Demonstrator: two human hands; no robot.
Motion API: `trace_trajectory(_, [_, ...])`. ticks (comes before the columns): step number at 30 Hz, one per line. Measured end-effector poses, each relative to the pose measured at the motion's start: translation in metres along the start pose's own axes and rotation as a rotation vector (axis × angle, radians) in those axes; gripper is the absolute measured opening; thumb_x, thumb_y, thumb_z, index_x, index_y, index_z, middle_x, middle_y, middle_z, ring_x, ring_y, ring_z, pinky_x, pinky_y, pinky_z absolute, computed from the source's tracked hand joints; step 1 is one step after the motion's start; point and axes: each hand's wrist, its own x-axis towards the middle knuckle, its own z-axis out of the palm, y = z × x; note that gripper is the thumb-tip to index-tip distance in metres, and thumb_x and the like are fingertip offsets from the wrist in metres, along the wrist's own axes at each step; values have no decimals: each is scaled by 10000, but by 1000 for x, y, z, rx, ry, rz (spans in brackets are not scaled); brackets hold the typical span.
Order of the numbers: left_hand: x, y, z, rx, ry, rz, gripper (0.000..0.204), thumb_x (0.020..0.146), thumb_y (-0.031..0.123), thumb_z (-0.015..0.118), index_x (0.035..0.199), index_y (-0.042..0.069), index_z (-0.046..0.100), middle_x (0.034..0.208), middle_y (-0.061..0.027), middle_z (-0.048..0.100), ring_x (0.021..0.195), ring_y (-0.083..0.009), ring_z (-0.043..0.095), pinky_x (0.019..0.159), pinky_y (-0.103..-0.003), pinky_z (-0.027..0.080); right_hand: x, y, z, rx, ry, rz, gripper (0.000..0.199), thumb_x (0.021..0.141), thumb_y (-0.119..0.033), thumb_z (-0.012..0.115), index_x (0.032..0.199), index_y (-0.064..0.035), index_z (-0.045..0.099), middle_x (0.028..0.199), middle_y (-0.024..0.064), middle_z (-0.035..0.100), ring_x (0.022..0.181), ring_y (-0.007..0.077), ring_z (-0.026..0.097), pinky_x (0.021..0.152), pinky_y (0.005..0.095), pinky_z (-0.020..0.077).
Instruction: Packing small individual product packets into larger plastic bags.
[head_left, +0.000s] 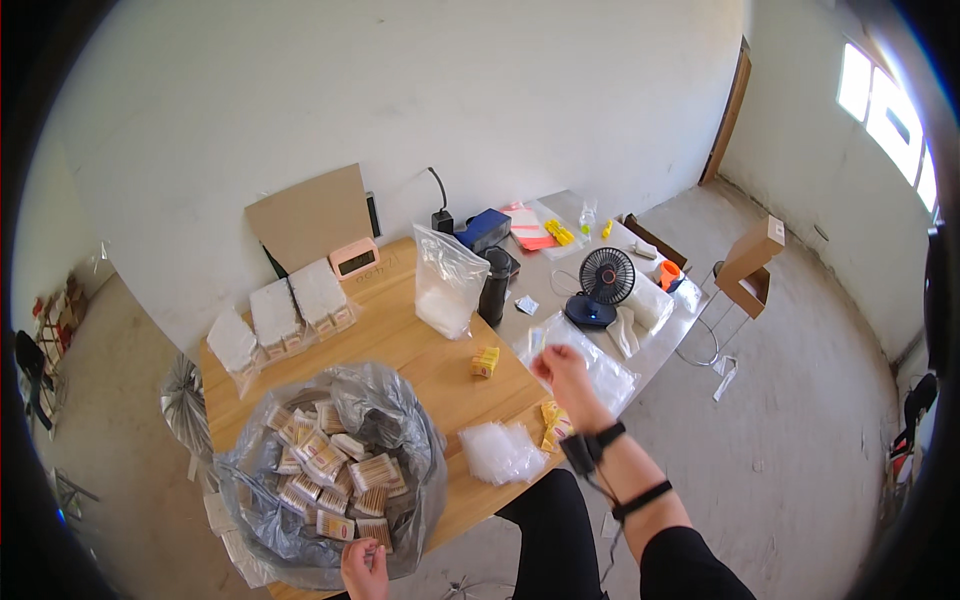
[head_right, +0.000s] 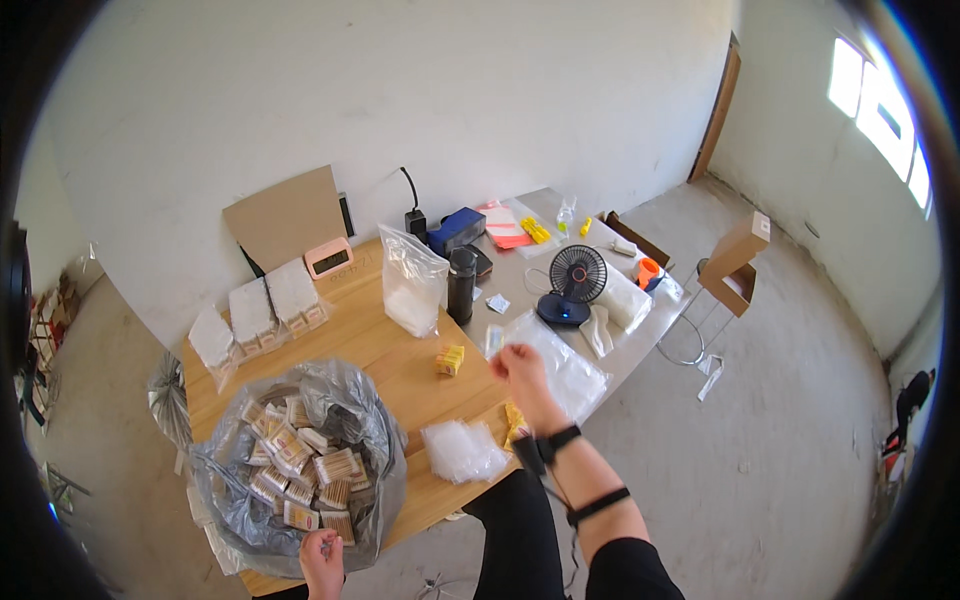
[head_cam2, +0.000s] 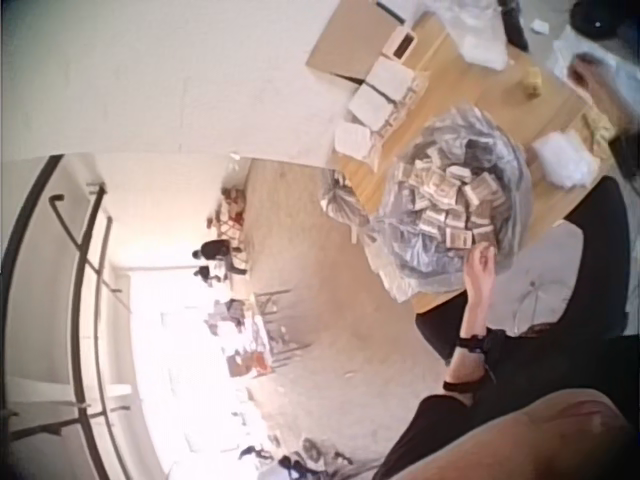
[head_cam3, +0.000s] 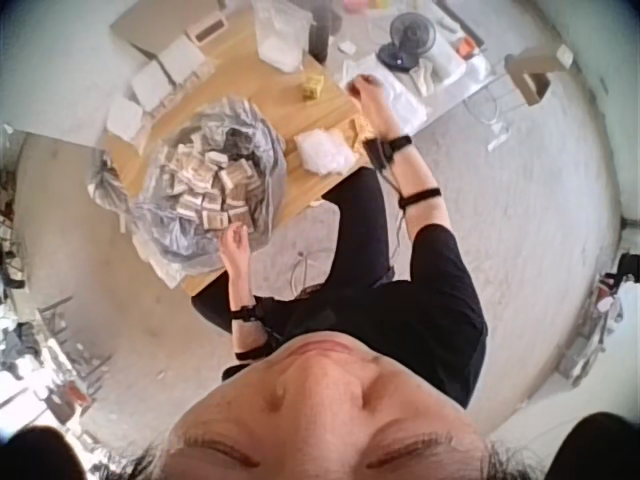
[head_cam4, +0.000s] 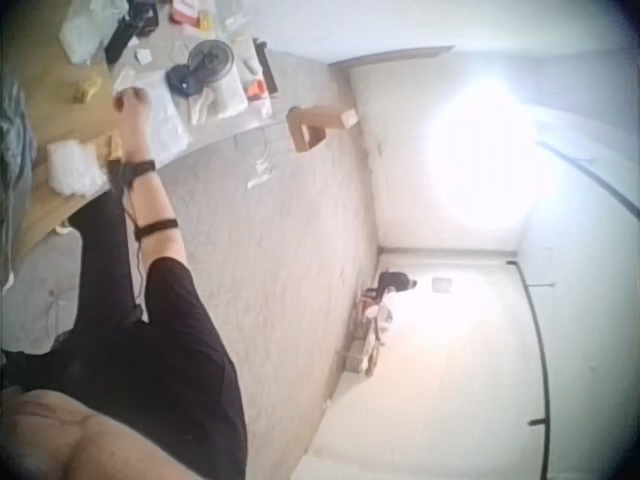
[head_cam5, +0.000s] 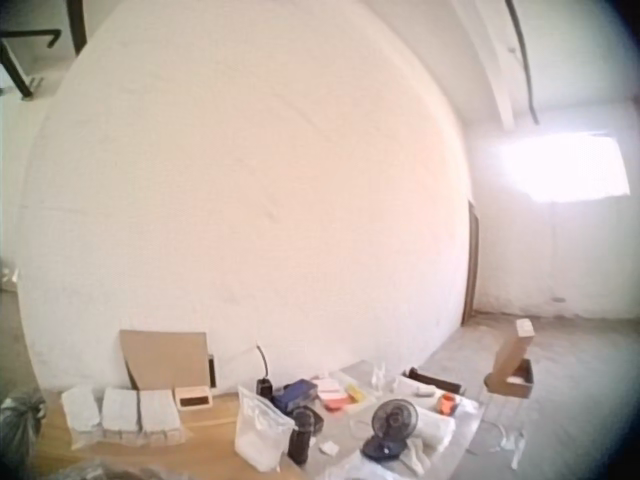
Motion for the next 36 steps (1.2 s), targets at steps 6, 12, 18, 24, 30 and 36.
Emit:
trace_trajectory(6, [-1, -11, 2, 43, 9, 23, 198, 880, 189, 586, 1000, 34, 613, 952, -157, 623, 840, -270, 626, 742, -365, 501, 19, 30, 34, -75, -122, 177, 192, 909, -195, 549, 877, -5, 555, 727, 88, 613, 570, 147, 572, 567, 264, 498])
trace_trajectory(12, [1, -30, 7, 180, -4, 187, 280, 742, 169, 687, 962, 28, 589, 981, -146, 603, 939, -346, 559, 810, -422, 447, -122, 53, 80, -473, -484, 216, 237, 886, -223, 586, 801, -3, 568, 620, 39, 577, 560, 123, 553, 522, 245, 445])
trace_trajectory(18, [-23, -44, -3, 258, -53, 113, 317, 763, 216, 668, 1011, 32, 596, 1021, -127, 602, 976, -323, 559, 860, -411, 432, -231, 89, 118, -694, -816, -359, 168, 779, -97, 675, 899, -23, 584, 858, 104, 609, 760, 236, 599, 607, 343, 493])
trace_trajectory(24, [-45, -49, -8, 276, -210, 4, 266, 790, 215, 636, 995, 50, 601, 1006, -123, 603, 985, -314, 561, 831, -417, 444, -263, 105, 148, -914, -899, -671, 278, 743, -69, 649, 997, -20, 548, 986, 137, 567, 935, 340, 541, 802, 393, 459])
trace_trajectory(30, [-46, -62, -2, 289, -264, -55, 235, 810, 241, 611, 959, 59, 597, 998, -102, 604, 999, -307, 555, 833, -438, 436, -261, 133, 155, -1198, -840, -821, 397, 730, -149, 669, 1060, -34, 482, 981, 147, 562, 956, 310, 548, 819, 422, 432])
trace_trajectory(36, [-18, -90, -6, 637, 211, 227, 315, 797, 308, 625, 997, 66, 600, 1000, -68, 613, 1033, -264, 536, 998, -490, 306, -257, 133, 125, -1512, -888, -779, 327, 758, -263, 652, 965, -57, 503, 889, 111, 590, 870, 285, 577, 768, 408, 423])
